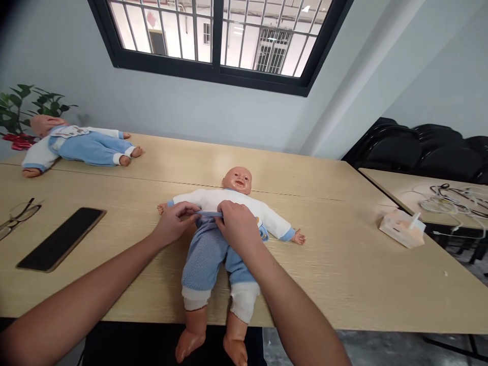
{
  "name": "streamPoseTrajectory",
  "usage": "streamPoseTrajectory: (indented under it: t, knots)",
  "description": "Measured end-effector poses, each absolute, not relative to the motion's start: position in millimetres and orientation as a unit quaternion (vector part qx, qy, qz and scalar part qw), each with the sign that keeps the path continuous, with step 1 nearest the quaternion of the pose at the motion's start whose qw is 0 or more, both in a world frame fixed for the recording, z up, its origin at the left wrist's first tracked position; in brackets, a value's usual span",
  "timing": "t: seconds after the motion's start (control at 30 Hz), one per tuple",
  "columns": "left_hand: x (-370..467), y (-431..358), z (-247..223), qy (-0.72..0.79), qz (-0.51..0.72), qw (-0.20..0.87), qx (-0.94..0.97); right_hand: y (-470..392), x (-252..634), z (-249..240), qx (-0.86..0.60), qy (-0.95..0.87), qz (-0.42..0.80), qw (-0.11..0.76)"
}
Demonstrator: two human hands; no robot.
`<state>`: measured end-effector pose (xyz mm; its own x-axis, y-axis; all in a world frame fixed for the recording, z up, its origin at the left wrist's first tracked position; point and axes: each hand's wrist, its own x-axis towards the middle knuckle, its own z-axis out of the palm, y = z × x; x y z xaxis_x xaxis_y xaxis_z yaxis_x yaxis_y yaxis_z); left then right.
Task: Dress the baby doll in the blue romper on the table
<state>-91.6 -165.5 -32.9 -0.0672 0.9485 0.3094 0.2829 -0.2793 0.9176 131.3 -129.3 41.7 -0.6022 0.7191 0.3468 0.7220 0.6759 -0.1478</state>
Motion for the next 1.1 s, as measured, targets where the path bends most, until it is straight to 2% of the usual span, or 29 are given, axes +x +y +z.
streamPoseTrajectory:
  t: [0.3,0.47,0.67,0.87,1.1]
  knots:
    - [-96,-162,-37,0.42,0.521,0.547,0.503,-119,137,43,-0.364,-0.9,0.084,0.223]
    - [-96,-164,-36,0.433,0.478,0.538,0.543,-116,138,39,-0.372,-0.899,0.072,0.218]
    - [-97,-160,-40,0.437,0.449,0.539,0.563,-116,137,39,-0.325,-0.905,0.086,0.26]
    - [-103,-161,-37,0.418,0.409,0.563,0.584,-115,139,40,-0.288,-0.917,0.047,0.271]
    - [-101,-164,-33,0.337,0.527,0.623,0.47,-118,138,43,-0.313,-0.918,0.052,0.239]
